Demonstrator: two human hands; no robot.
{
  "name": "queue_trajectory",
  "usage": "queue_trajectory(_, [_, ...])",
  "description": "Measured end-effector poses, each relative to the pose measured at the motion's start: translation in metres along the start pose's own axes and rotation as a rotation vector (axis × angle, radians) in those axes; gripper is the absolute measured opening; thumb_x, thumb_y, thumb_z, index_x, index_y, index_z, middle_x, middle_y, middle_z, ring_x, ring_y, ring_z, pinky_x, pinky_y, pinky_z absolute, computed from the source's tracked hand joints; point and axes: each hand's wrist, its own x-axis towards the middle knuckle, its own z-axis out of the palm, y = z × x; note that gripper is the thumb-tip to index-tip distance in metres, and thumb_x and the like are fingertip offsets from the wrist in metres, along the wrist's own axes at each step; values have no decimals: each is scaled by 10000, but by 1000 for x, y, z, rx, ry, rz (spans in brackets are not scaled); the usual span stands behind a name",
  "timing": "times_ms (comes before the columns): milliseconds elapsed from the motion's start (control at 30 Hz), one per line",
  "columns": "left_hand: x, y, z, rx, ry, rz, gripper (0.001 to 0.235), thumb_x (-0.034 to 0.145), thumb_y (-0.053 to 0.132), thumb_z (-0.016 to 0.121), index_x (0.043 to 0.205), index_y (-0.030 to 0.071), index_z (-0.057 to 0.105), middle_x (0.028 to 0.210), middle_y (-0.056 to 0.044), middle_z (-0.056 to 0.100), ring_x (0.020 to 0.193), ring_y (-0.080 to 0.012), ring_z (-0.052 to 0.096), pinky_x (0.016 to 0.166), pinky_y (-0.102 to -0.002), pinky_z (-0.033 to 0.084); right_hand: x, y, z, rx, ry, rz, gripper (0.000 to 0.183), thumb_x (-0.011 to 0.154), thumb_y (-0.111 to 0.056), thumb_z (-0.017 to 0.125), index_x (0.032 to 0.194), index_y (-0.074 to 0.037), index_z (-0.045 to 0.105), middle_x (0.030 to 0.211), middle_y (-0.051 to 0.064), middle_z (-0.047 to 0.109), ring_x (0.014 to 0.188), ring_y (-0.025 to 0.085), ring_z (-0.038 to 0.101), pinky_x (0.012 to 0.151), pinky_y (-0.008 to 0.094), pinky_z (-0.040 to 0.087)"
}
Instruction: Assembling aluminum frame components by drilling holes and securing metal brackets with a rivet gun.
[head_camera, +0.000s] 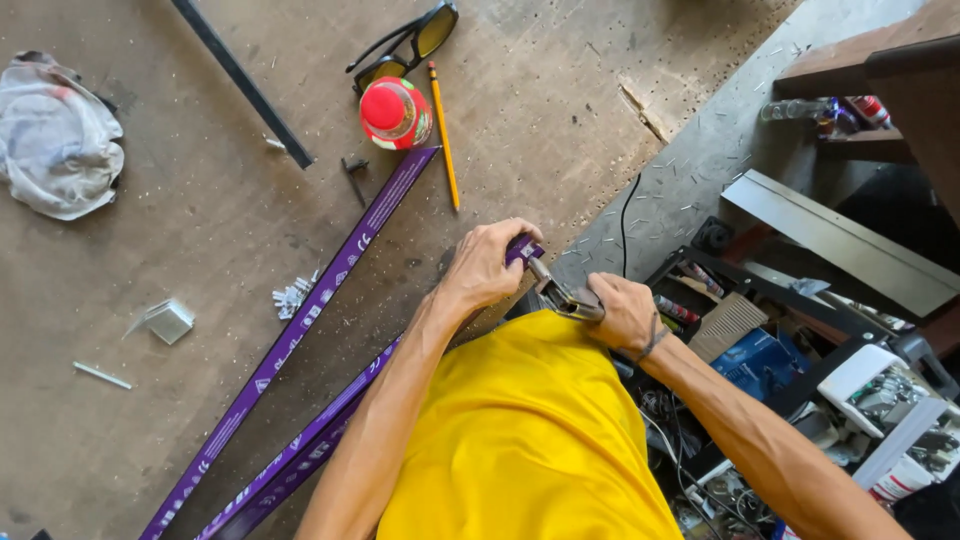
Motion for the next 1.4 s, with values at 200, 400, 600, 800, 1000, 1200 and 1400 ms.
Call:
queue_trajectory(200, [2,6,-3,14,-28,8,392,773,11,613,1123,158,711,1007,-136,749,968,-389,725,917,-514,551,16,-34,-79,-117,-450,77,542,661,-269,762,1123,-134,513,902,82,508,850,373,630,724,489,533])
queue_trajectory(400, [3,4,0,-23,-12,-10,379,776,14,629,1111,164,725,1002,-143,758,972,-418,719,893,-524,551,27,-70,-149,279,-794,408,771,671,74,665,1398,-34,430,1154,256,640,1017,512,696,801,571,605])
queue_trajectory(600, [3,-2,-1,-86,31,-8,389,760,18,637,1104,161,749,942,-158,760,879,-405,723,848,-476,551,17,-36,-87,265,-429,124,744,557,15,781,1236,53,480,1260,252,488,1149,542,574,1005,578,514])
queue_trajectory(800, [4,-3,-6,-139,8,-36,421,759,19,631,1127,180,758,939,-142,762,847,-350,716,828,-444,549,36,-72,-98,333,-365,281,378,736,-227,807,1014,-118,575,878,111,658,888,385,711,738,479,574])
queue_trajectory(1000, [1,-3,-1,-146,36,-5,419,752,8,632,1118,169,758,960,-145,761,867,-379,720,828,-446,560,9,-12,-9,137,-107,51,457,573,-455,782,879,-251,512,725,-54,503,663,209,631,606,331,533])
queue_trajectory(1200, [2,-5,-3,-196,55,-19,420,748,10,639,1121,161,761,977,-140,764,879,-332,718,828,-424,560,23,-54,-86,415,-347,142,313,772,-172,726,1025,-165,541,835,51,584,800,338,682,707,419,559])
queue_trajectory(1400, [3,-15,1,-188,82,6,410,729,22,659,1105,150,762,1046,-102,775,976,-355,724,860,-428,558,5,-45,-96,14,-515,151,645,697,-44,732,1277,-157,472,947,91,490,894,349,609,742,455,565])
